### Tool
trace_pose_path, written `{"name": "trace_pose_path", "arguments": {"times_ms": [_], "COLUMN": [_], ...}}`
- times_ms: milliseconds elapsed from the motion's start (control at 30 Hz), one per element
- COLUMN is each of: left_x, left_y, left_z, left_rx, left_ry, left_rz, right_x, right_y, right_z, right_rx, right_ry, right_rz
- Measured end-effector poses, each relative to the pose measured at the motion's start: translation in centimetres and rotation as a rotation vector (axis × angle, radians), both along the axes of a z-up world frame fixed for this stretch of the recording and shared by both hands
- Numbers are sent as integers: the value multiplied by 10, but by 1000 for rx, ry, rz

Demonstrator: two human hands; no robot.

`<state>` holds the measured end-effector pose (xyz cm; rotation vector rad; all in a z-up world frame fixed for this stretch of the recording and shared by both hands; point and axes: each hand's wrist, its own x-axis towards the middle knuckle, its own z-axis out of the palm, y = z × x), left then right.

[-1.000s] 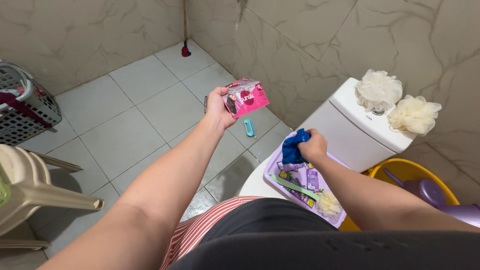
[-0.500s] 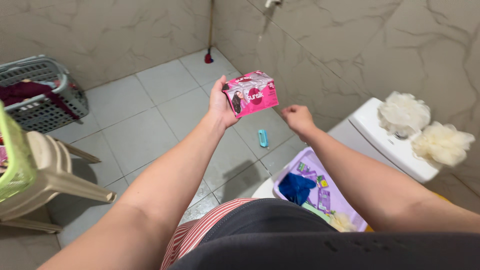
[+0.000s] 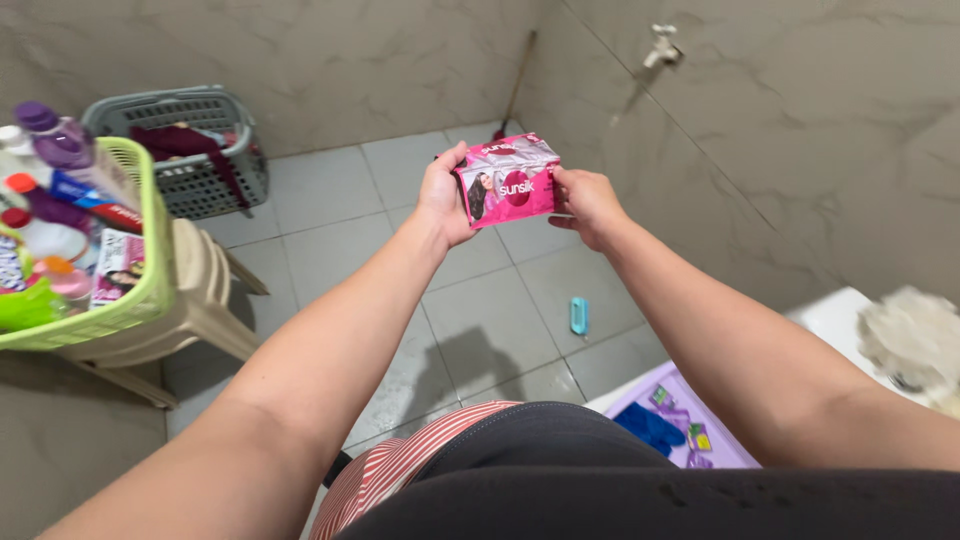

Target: The person wipes the surface of a pink Sunsilk sachet with a blue cloth, then places it into a green basket. They then pick up a purple Palmolive sachet from a purple basket and wipe it with the same cloth before placing it into the green basket.

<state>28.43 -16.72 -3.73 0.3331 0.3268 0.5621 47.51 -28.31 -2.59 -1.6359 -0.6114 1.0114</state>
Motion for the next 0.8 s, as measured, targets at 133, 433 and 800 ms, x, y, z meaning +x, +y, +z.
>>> {"name": "trace_pose_path", "arguments": {"times_ms": [133,433,800], "left_x": [-38,-140,-262], "left_y": [34,98,178], "left_z": [9,35,32], "left_rx": [73,141,318], "left_ry": [-43,6,7], "left_rz": [19,96,49], "right_x": [-26,-110,-224], "right_y": [42,126,225], "right_z": [14,45,79], "right_rx": [47,154,259], "right_ry": [-21,146,294], "right_rz": [131,199,483]}}
